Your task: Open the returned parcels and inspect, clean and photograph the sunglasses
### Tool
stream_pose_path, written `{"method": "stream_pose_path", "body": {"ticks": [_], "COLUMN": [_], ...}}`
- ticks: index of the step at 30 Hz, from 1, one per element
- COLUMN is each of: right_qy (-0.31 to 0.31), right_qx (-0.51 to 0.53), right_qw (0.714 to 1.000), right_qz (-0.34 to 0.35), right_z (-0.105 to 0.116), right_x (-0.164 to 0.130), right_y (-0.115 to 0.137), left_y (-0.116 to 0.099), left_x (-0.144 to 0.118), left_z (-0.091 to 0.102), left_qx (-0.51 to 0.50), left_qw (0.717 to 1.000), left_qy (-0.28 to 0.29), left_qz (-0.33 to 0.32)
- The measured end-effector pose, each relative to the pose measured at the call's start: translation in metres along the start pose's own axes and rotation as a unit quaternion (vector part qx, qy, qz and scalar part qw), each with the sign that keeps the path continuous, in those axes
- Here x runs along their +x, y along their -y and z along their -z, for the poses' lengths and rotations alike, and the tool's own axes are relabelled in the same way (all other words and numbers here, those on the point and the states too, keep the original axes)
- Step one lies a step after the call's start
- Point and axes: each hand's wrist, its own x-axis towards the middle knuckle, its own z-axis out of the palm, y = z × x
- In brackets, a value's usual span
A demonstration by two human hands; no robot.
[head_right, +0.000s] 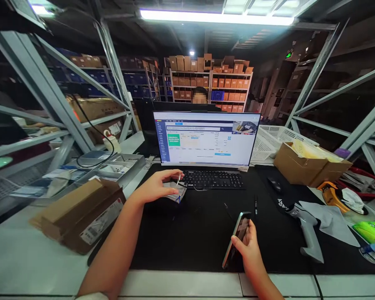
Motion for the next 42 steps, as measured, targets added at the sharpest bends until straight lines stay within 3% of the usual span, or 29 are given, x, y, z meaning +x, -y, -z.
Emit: {"method": "stream_pose_path", "body": {"ticks": [7, 12, 18, 24, 31, 42], "right_qy": [-0.018, 0.105, 0.153, 0.117, 0.162, 0.174], "right_qx": [0.068, 0.146, 0.163, 0.17, 0.164, 0.112], "right_qw": [0.997, 0.982, 0.972, 0.975, 0.972, 0.976], "right_qz": [-0.022, -0.061, -0.074, -0.076, -0.058, -0.073], "right_z": [-0.002, -0.017, -0.028, -0.023, -0.024, -0.023], "right_x": [0.0, -0.003, -0.002, -0.004, -0.008, -0.016], "right_y": [0.01, 0.021, 0.018, 0.015, 0.015, 0.016], "left_y": [0.008, 0.01, 0.014, 0.018, 0.018, 0.009], "left_x": [0.002, 0.003, 0.006, 0.003, 0.005, 0.003], "left_z": [0.009, 0.009, 0.012, 0.015, 0.014, 0.013], "left_qx": [-0.009, 0.0, 0.037, 0.022, 0.054, 0.09], "left_qw": [0.999, 0.999, 0.997, 0.997, 0.995, 0.991], "left_qy": [-0.038, -0.051, -0.07, -0.079, -0.084, -0.098], "left_qz": [-0.01, -0.008, 0.006, -0.012, -0.02, -0.013]}}
